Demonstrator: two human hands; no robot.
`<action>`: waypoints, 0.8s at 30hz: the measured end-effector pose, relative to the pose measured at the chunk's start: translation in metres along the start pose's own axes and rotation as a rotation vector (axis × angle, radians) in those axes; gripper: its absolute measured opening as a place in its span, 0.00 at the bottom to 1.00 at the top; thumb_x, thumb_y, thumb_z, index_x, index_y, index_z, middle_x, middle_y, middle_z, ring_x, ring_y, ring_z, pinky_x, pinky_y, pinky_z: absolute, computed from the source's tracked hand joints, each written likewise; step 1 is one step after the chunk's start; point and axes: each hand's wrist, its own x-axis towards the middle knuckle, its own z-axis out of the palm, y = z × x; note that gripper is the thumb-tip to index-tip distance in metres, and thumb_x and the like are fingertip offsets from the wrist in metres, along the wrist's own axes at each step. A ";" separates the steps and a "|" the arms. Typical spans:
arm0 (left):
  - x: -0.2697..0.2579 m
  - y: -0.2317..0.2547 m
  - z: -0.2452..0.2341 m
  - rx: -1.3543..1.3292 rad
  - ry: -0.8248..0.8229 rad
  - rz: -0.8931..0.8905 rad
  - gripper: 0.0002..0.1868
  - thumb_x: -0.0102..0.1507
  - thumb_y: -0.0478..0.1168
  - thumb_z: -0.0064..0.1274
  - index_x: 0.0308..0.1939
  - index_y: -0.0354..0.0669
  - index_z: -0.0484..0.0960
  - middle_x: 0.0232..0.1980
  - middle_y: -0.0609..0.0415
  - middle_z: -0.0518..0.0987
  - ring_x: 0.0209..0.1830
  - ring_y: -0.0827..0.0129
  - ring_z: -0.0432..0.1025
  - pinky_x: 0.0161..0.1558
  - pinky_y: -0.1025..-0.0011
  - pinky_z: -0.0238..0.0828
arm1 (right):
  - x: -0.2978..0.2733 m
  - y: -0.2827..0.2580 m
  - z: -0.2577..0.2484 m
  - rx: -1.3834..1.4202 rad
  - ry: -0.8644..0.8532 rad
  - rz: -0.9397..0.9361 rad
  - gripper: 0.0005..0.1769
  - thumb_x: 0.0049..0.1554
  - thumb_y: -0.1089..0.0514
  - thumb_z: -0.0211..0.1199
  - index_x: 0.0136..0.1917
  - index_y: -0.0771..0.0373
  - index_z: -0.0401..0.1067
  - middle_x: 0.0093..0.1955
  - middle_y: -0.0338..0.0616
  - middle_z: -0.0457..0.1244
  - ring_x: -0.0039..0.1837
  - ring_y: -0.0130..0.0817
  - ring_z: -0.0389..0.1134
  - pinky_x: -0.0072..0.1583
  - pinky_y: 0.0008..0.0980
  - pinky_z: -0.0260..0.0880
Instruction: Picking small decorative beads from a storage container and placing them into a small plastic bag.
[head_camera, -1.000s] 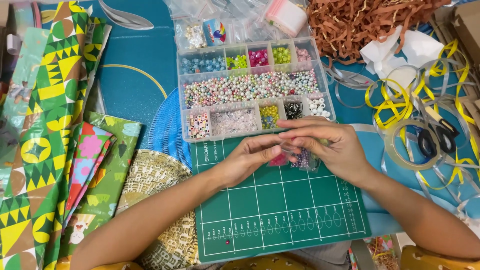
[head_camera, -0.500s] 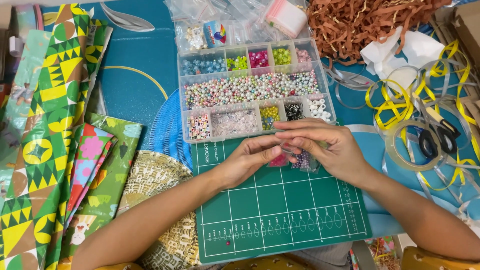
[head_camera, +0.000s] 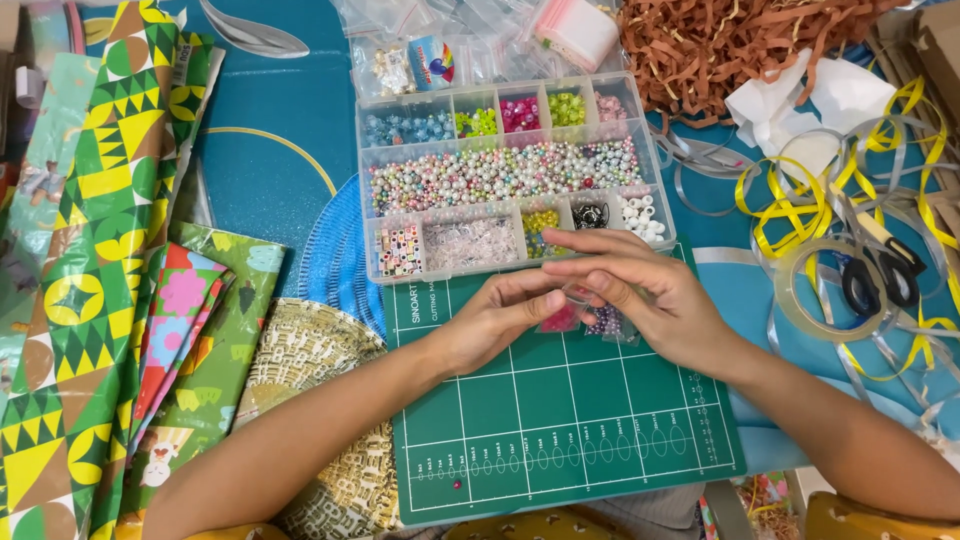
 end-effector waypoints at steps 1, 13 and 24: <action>0.000 0.000 0.000 0.000 0.001 0.000 0.18 0.70 0.40 0.53 0.61 0.34 0.79 0.58 0.46 0.81 0.59 0.67 0.74 0.63 0.67 0.70 | -0.001 0.000 0.000 0.000 -0.001 0.000 0.17 0.66 0.60 0.50 0.61 0.64 0.77 0.70 0.55 0.65 0.74 0.51 0.61 0.72 0.55 0.57; 0.005 0.007 -0.013 0.037 -0.214 -0.001 0.17 0.73 0.41 0.48 0.64 0.38 0.77 0.68 0.47 0.74 0.68 0.59 0.70 0.68 0.61 0.72 | -0.054 0.012 0.067 -0.301 -0.615 -0.741 0.24 0.72 0.62 0.57 0.79 0.61 0.58 0.79 0.44 0.57 0.79 0.45 0.62 0.77 0.51 0.65; 0.005 0.008 -0.015 0.076 -0.208 -0.027 0.20 0.73 0.44 0.49 0.65 0.38 0.76 0.67 0.45 0.76 0.61 0.60 0.75 0.68 0.63 0.70 | -0.059 0.021 0.077 -0.307 -0.661 -0.811 0.19 0.71 0.63 0.53 0.74 0.68 0.66 0.74 0.53 0.62 0.74 0.49 0.65 0.74 0.51 0.66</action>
